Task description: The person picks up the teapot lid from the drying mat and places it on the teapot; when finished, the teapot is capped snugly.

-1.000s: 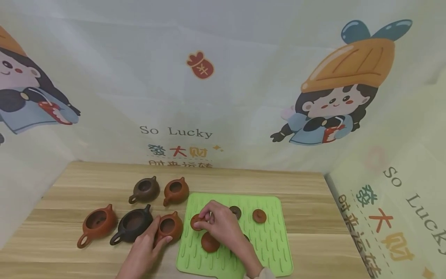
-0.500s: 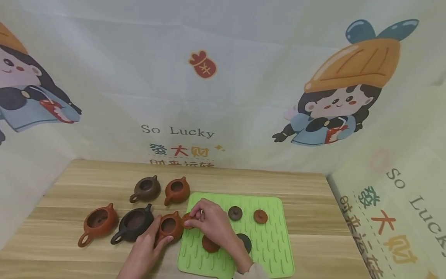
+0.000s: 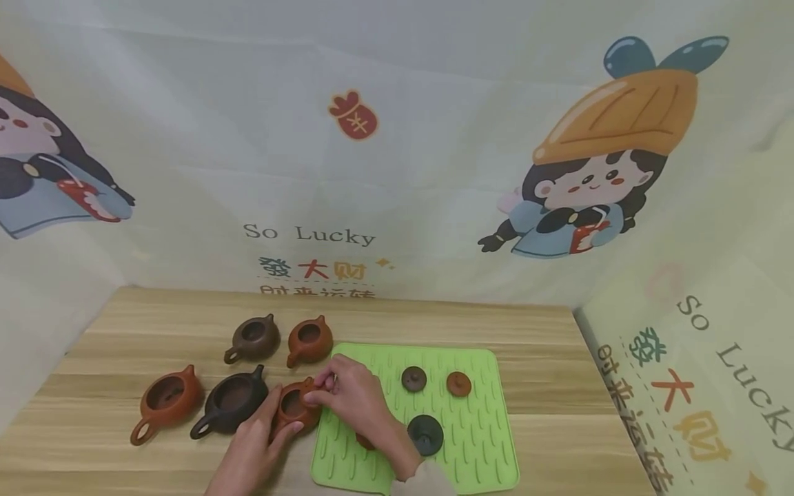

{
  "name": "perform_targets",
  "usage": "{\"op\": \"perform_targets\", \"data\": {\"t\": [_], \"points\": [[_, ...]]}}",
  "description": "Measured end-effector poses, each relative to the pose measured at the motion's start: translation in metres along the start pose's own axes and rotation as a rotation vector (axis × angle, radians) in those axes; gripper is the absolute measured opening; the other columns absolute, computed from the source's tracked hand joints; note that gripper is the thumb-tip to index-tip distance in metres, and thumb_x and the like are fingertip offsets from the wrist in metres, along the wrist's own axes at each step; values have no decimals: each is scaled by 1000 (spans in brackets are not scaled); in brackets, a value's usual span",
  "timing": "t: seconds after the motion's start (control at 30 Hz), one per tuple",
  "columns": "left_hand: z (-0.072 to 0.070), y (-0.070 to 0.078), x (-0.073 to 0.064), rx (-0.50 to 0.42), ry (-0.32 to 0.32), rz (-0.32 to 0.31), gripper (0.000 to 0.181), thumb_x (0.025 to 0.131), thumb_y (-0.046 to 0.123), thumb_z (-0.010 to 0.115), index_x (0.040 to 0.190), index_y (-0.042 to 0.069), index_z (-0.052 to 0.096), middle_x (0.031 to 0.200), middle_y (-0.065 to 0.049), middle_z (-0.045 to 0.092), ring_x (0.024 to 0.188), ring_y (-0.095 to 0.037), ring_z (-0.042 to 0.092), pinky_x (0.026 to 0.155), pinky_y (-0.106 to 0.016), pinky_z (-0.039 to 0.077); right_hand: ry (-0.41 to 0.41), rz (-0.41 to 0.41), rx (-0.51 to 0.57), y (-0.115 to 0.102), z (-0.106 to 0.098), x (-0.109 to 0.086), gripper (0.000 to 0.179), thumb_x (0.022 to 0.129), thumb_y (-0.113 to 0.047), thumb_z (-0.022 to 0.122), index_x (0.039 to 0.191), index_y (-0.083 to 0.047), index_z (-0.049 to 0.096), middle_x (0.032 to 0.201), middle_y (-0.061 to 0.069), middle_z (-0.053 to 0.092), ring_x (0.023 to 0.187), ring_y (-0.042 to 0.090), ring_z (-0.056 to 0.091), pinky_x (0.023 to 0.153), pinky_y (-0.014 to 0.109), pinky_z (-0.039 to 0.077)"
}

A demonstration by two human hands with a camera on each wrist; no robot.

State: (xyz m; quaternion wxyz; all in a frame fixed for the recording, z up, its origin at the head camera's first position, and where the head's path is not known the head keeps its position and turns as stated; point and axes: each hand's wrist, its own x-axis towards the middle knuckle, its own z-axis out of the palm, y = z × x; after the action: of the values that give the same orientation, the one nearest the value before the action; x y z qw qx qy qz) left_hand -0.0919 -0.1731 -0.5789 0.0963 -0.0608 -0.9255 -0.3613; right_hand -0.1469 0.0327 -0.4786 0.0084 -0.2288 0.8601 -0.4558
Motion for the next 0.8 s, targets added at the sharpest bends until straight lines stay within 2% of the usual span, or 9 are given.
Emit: {"op": "perform_targets", "data": {"t": [0.33,0.8], "points": [[-3,3,0,1,-8,1,76,100,23,84,158,-8,45,148,-35,62,125,-52,70,93,-62,62,22,-62,-50,-3,14,6,21,87,-19,94,94,-10,76,83,-3,66,70,-6,49,63,15,46],[0,2,3,16,3,25,74,99,21,84,155,-9,46,144,-35,64,122,-51,71,90,-62,63,15,-132,-205,-6,24,6,23,88,-24,94,94,-11,76,85,-3,65,73,-5,51,65,11,45]]}}
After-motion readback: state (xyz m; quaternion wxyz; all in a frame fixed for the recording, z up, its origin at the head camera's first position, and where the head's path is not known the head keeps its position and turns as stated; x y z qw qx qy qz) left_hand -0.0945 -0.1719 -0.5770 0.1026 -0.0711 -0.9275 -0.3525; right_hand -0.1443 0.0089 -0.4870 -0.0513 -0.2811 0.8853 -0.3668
